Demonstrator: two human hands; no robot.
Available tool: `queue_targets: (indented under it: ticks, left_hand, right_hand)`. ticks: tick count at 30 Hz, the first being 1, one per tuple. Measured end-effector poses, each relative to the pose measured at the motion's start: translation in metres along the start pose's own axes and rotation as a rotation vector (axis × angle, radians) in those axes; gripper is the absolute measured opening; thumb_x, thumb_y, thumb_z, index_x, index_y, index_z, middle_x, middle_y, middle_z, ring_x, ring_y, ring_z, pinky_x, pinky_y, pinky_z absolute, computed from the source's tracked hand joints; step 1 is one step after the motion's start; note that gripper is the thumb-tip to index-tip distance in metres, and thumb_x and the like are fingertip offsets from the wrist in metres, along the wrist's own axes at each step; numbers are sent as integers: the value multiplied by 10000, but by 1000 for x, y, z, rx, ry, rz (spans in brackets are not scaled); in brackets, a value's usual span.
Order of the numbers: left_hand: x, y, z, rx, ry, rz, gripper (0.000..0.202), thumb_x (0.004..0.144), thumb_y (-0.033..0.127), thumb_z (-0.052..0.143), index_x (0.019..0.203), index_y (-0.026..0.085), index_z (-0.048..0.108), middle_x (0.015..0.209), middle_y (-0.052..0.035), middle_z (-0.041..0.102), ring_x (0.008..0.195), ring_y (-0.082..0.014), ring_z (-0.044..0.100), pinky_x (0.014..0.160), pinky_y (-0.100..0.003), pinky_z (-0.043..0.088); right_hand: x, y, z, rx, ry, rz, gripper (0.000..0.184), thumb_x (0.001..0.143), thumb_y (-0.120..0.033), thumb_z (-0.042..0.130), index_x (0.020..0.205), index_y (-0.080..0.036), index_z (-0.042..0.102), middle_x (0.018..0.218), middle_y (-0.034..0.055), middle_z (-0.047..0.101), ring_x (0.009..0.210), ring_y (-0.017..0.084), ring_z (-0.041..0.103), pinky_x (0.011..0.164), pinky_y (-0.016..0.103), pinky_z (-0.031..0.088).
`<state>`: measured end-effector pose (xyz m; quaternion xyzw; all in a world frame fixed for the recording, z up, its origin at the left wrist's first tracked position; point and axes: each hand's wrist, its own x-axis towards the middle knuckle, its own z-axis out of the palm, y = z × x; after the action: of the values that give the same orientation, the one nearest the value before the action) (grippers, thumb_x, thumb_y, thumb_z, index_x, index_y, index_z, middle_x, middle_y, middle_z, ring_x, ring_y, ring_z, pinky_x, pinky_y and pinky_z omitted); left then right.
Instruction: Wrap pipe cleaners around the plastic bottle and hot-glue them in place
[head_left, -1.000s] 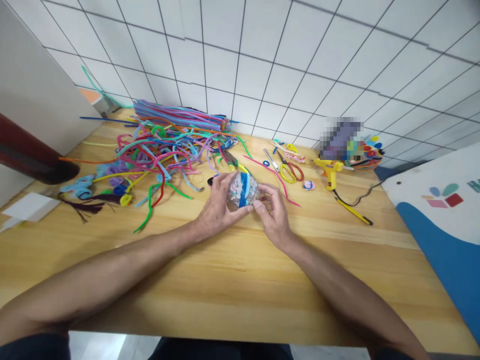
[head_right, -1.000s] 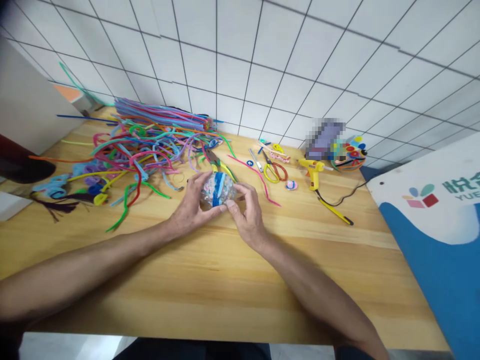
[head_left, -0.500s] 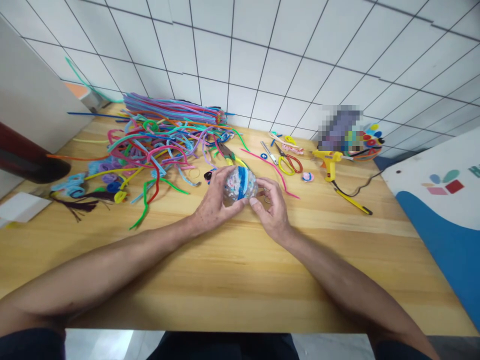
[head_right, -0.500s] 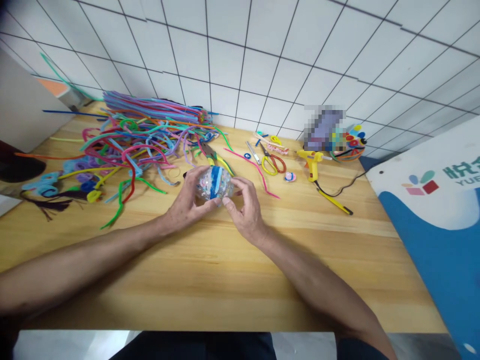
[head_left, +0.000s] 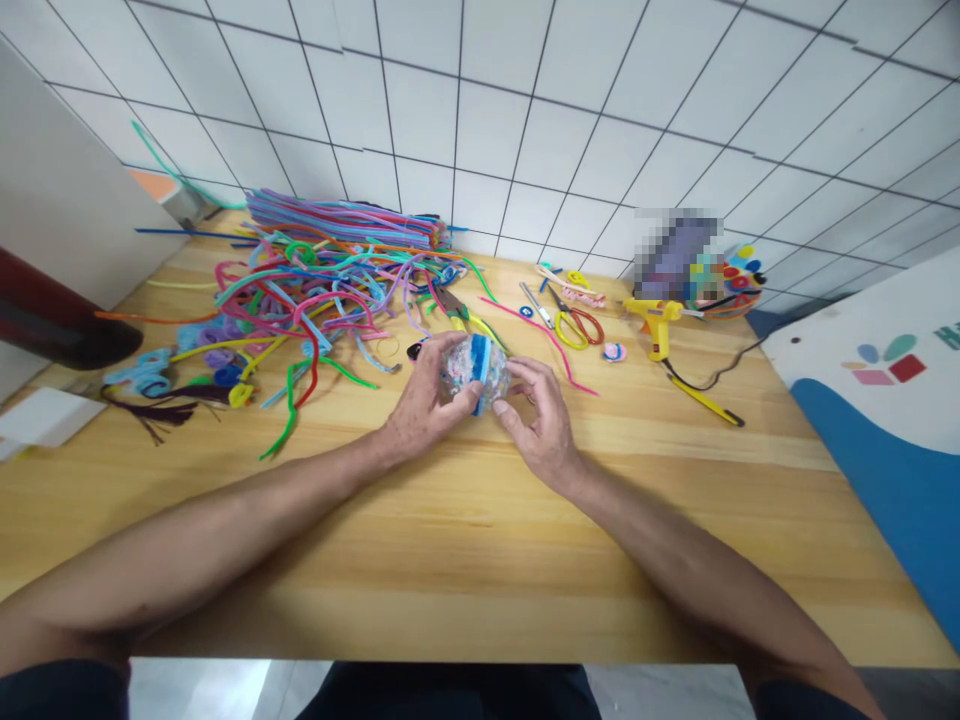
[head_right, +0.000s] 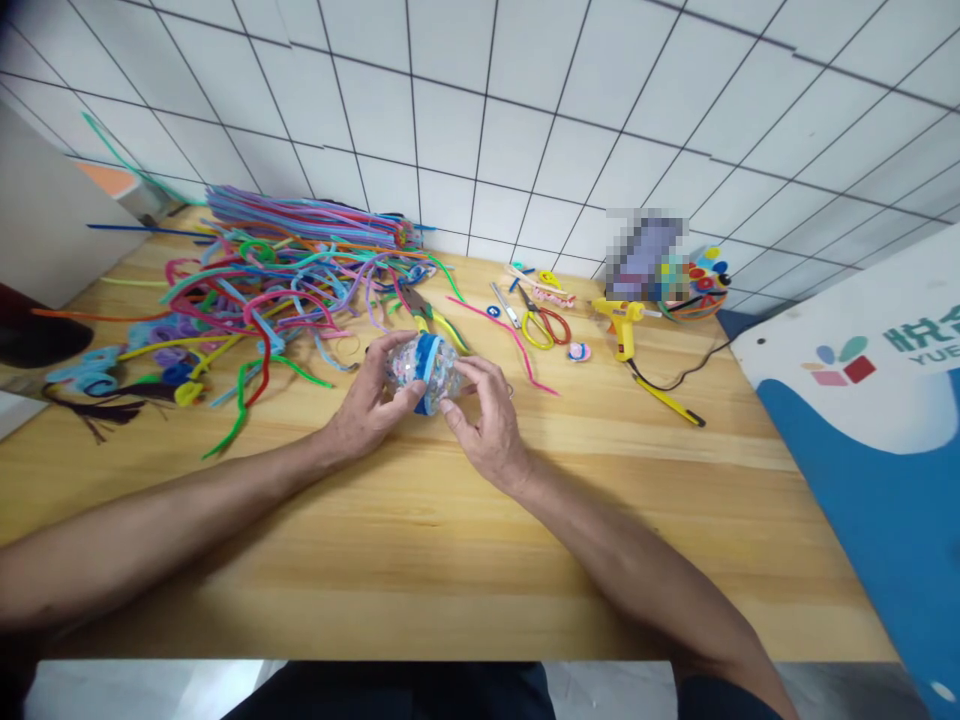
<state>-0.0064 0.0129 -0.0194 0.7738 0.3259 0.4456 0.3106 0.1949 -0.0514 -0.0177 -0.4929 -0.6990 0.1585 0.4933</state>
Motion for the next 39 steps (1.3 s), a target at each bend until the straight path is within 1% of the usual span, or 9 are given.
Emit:
queue_targets:
  ticks: [6,10,13,18,23,28,32,35,39]
  left_hand:
    - [0,3,0,-89,66,24,514,979,534,663,1346,257,434,1457,-143,531,1371,-301,562,1153,-515,506]
    - [1,6,3,-111,129,27,435,959,517,710,1195,262,450,1355,-110,579,1277,-262,615,1086,-464,551]
    - [0,7,3,-84,121,75,470,954,472,725,1276,250,464,1344,-117,579,1267,-262,619,1096,-462,548]
    - [-1,12,-1,72,47,174,506,978,407,684,1418,252,485,1413,-138,577,1356,-307,573,1159,-542,500]
    - [-2,17,-1,77,5,270,509,949,325,701,1409,257,494,1399,-146,580,1343,-308,581,1124,-542,522]
    - [-2,16,0,86,-17,312,509,945,335,692,1407,274,487,1393,-139,588,1339,-322,583,1122,-564,516]
    - [-1,12,1,63,16,271,512,969,383,697,1425,278,489,1413,-128,580,1361,-310,567,1157,-547,497]
    - [-1,6,1,4,48,126,524,1002,443,668,1451,268,462,1425,-125,573,1351,-293,580,1170,-515,498]
    - [-1,1,-1,-32,11,53,555,1028,573,588,1465,256,458,1513,-152,519,1432,-324,533,1205,-545,468]
  right_hand:
    - [-2,-5,-4,-106,-7,-132,375,1004,-334,648,1366,-279,569,1355,132,646,1283,305,623,1026,548,587]
    - [-3,-7,-5,-87,-17,-163,360,1014,-329,635,1364,-279,569,1340,125,657,1286,303,625,1075,563,557]
    - [-2,-6,-4,-37,-8,-127,410,1037,-343,595,1437,-277,534,1394,132,634,1328,297,601,1041,526,580]
    - [-1,-6,-5,-44,-79,-55,515,1057,-474,546,1537,-293,490,1495,134,590,1406,317,552,1083,545,556]
    - [3,-9,-9,-32,-94,-83,475,1066,-521,524,1485,-298,545,1481,114,628,1386,309,576,1123,556,515]
    - [8,-11,-12,-56,-110,-87,448,1062,-541,518,1426,-288,582,1437,115,670,1333,310,619,1109,563,517]
    - [8,-11,-13,-30,-120,-59,475,1060,-510,535,1482,-293,546,1518,111,617,1403,305,576,1125,548,518]
    - [7,-7,-11,31,-115,-24,517,1056,-501,544,1530,-301,500,1569,110,570,1458,296,534,1115,519,546]
    - [7,2,-8,31,-137,14,571,1029,-495,598,1554,-306,475,1599,120,530,1496,302,499,1148,528,541]
